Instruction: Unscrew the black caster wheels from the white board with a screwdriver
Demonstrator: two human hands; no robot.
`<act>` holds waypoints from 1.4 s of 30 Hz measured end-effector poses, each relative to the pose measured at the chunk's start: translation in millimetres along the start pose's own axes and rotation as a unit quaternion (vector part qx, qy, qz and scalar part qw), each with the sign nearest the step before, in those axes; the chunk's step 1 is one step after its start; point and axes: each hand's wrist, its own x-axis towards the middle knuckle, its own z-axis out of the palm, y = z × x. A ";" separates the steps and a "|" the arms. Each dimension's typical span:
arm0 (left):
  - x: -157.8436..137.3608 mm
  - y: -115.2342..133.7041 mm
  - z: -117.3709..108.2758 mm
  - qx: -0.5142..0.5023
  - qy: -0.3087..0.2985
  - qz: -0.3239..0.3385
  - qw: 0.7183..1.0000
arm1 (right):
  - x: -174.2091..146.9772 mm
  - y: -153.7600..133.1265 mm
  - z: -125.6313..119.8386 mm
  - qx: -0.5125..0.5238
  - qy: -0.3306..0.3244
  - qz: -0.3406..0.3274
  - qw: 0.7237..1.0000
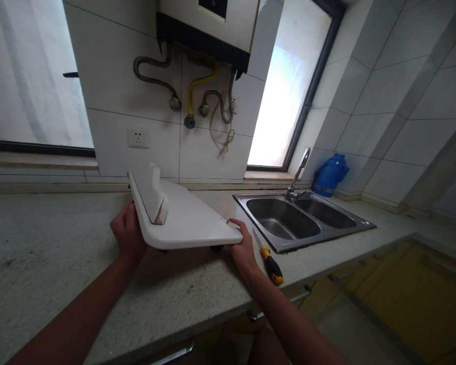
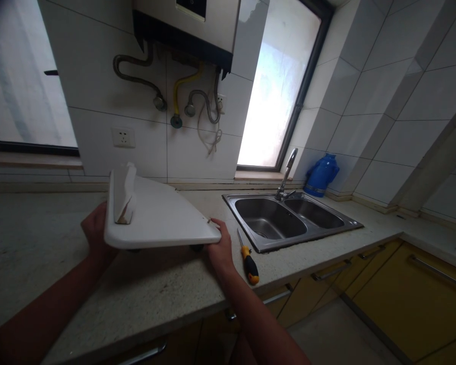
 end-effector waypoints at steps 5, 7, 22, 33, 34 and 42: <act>-1.1 -1.0 1.6 -0.003 -0.004 0.008 1.000 | 0.4 0.1 -0.6 -0.004 0.004 -0.006 1.000; -1.3 -1.2 2.1 -0.003 -0.005 0.008 1.000 | 1.1 2.0 -0.8 -0.008 0.007 -0.009 1.000; -6.7 -0.1 8.3 -0.028 -0.028 0.001 0.999 | 4.8 14.6 -1.6 0.008 0.028 0.020 0.999; -6.2 -3.1 8.5 -0.040 -0.020 0.020 0.999 | -0.2 -0.1 -0.9 -0.116 -0.011 -0.070 0.991; -5.8 -3.4 8.3 -0.041 -0.022 0.024 0.999 | -1.8 -4.2 -0.3 -0.124 -0.017 -0.086 0.988; -17.6 -12.7 16.4 -0.071 -0.115 0.001 0.991 | -17.4 -19.8 2.9 -0.118 -0.039 -0.165 0.978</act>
